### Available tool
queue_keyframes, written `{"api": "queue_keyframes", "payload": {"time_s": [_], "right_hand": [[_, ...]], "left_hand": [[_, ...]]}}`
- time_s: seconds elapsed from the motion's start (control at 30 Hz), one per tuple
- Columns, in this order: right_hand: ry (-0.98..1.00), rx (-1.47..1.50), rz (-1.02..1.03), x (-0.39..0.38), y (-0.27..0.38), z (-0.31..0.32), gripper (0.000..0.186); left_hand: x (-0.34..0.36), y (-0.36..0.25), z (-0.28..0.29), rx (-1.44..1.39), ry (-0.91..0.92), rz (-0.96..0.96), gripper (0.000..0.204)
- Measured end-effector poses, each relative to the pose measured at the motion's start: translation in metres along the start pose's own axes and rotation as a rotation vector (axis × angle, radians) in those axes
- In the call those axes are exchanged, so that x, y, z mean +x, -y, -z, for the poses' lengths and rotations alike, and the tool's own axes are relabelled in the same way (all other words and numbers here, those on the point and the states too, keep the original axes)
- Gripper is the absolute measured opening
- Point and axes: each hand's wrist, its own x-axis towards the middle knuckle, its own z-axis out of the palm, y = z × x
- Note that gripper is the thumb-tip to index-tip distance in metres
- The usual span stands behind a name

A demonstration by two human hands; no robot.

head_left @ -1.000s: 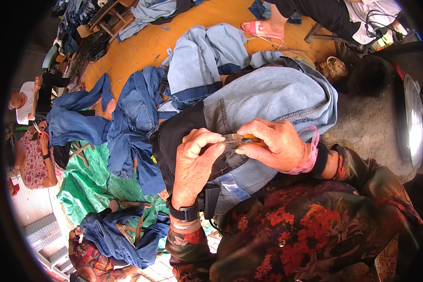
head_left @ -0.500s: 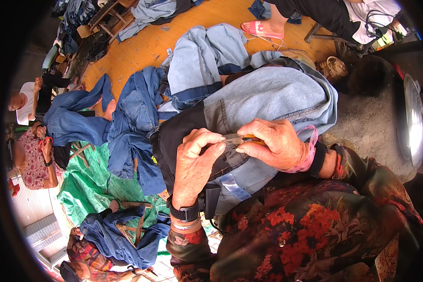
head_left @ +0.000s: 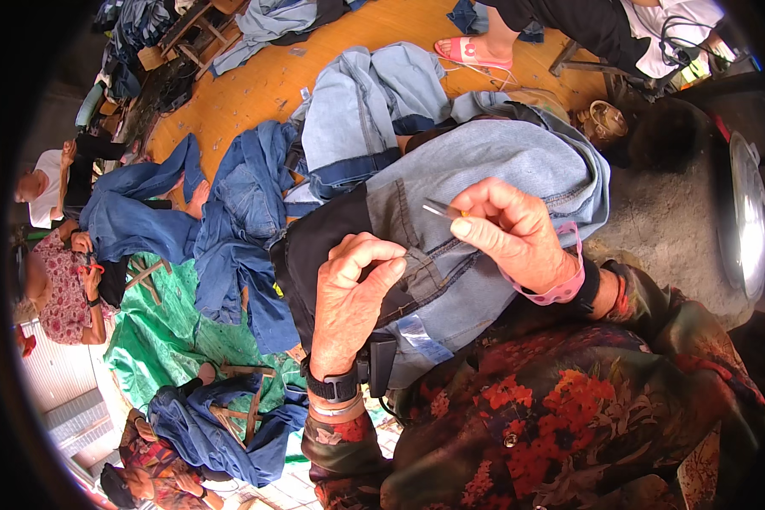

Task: The person is using a small pair of thread snips to remove a leather brand tag and trim threads from a pair of denim jeans in an outdoor workshop.

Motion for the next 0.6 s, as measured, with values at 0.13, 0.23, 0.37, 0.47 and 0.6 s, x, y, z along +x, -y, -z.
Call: {"api": "queue_keyframes", "payload": {"time_s": [0.13,0.23,0.37,0.47,0.6], "right_hand": [[-0.141,0.129,-0.1,0.001,0.028,0.018,0.015],[-0.19,0.042,-0.022,0.001,0.034,0.041,0.016],[-0.275,-0.138,0.032,-0.009,0.04,0.062,0.017],[-0.369,-0.229,0.167,-0.017,0.044,0.08,0.017],[-0.443,-0.344,0.186,-0.034,0.057,0.105,0.012]], "left_hand": [[-0.005,0.0,0.002,-0.029,-0.022,0.009,0.01],[-0.007,-0.002,0.001,-0.058,-0.044,0.012,0.013],[-0.015,0.0,-0.001,-0.138,-0.12,0.009,0.014],[-0.027,-0.004,0.003,0.01,-0.182,-0.049,0.015],[-0.044,-0.005,0.008,0.278,-0.244,-0.083,0.016]]}}
